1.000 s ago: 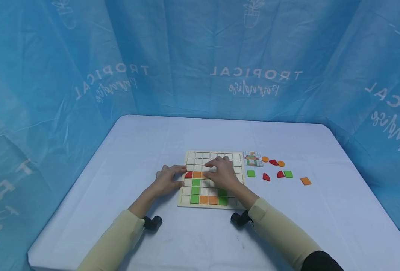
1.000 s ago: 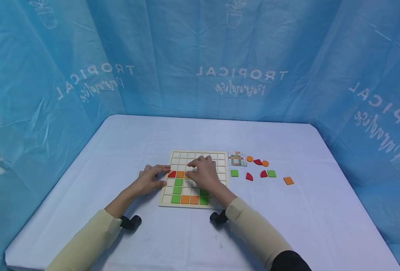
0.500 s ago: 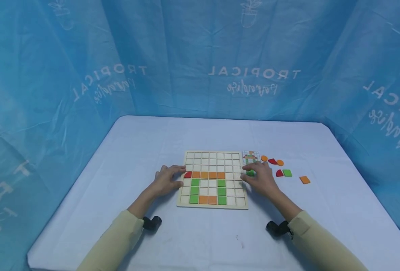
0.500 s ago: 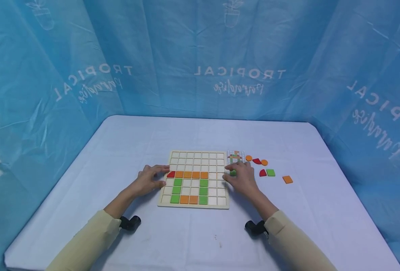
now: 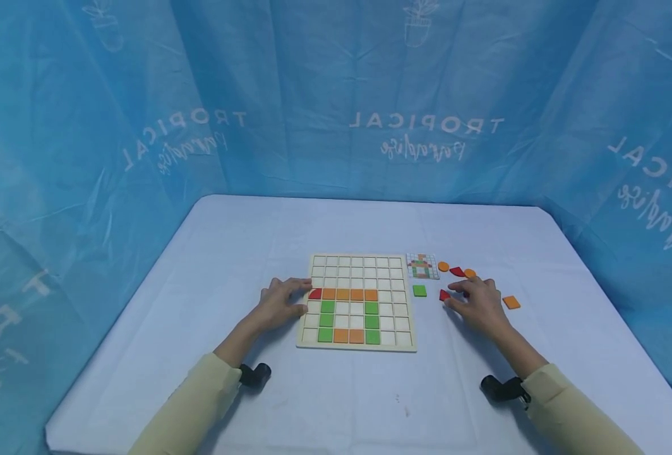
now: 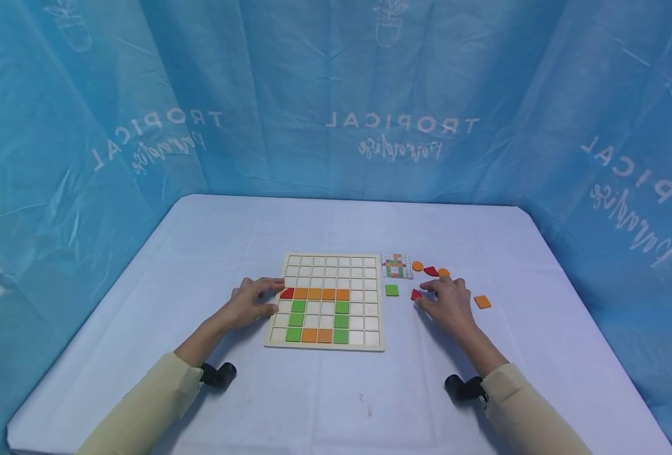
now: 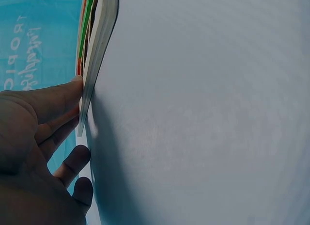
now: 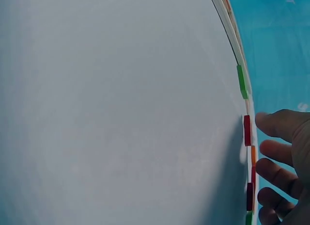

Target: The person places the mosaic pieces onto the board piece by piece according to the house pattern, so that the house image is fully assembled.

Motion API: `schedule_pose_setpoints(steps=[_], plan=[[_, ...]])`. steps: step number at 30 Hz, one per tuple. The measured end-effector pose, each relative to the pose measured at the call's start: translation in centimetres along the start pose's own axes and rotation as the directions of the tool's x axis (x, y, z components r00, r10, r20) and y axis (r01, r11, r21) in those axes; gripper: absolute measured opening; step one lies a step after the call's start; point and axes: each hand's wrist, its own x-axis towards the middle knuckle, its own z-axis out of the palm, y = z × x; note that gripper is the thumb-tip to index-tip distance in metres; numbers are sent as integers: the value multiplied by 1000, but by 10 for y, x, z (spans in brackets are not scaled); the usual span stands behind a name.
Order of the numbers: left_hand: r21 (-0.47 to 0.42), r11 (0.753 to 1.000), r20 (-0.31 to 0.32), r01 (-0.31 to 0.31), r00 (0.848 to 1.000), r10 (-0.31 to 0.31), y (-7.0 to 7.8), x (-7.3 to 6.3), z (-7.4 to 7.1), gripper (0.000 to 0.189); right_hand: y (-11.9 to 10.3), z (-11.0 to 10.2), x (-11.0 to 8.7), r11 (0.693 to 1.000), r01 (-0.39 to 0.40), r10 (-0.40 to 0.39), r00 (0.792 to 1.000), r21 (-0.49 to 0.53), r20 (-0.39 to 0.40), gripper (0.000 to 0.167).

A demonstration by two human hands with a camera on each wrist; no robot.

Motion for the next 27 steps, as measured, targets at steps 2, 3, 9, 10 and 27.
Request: schedule_pose_setpoints(steps=[2, 3, 9, 10, 27], plan=[[-7, 1000, 0, 0, 1000, 0, 0, 0, 0, 49, 1, 1, 1, 1000, 9, -9, 1000, -2, -4, 37], [-8, 1000, -2, -1, 1000, 1, 0, 0, 0, 49, 2, 1, 2, 1000, 14, -14, 1000, -4, -5, 36], [-6, 1000, -5, -6, 1000, 6, 0, 0, 0, 49, 4, 7, 7, 999, 21, -21, 1000, -36, -3, 32], [-6, 1000, -5, -5, 1000, 5, 0, 0, 0, 49, 4, 8, 8, 999, 20, -20, 1000, -43, -1, 32], [1, 1000, -13, 6, 1000, -6, 2, 0, 0, 50, -3, 9, 9, 997, 54, -54, 999, -49, -4, 28]])
